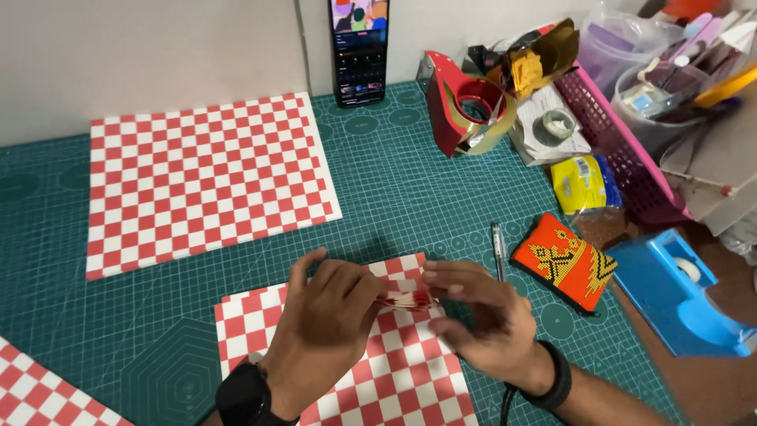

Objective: Folding checkered paper sheets and stacking them on a cutting mat

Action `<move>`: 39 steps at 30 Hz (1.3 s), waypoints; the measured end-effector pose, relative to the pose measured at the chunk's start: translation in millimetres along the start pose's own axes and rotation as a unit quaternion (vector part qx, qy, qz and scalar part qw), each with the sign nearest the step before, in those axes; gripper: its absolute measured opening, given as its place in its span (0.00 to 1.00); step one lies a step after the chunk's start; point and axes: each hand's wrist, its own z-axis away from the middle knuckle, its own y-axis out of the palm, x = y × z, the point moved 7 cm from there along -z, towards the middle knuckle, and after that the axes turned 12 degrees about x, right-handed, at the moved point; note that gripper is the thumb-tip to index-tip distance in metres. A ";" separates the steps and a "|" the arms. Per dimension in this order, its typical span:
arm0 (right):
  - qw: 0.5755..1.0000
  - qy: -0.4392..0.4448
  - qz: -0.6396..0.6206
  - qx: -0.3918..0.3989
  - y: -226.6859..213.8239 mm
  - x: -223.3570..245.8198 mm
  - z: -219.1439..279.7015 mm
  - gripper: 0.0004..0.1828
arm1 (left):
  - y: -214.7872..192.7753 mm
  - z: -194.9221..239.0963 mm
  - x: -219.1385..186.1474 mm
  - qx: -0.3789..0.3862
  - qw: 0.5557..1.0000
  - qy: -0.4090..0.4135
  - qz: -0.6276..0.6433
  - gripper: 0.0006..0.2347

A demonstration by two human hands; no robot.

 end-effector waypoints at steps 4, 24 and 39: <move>0.999 -0.002 0.036 0.019 6.9 3.5 7.3 0.30 | -7.7 4.0 -2.4 -0.037 0.999 0.014 -0.003 0.03; 0.986 0.127 -0.106 0.019 18.9 6.0 33.9 0.32 | -58.9 46.2 -19.3 -0.147 0.984 0.093 0.034 0.04; 0.725 0.669 -0.164 -0.001 36.2 16.8 74.0 0.27 | -104.8 72.4 -39.4 -0.230 0.972 0.056 -0.007 0.05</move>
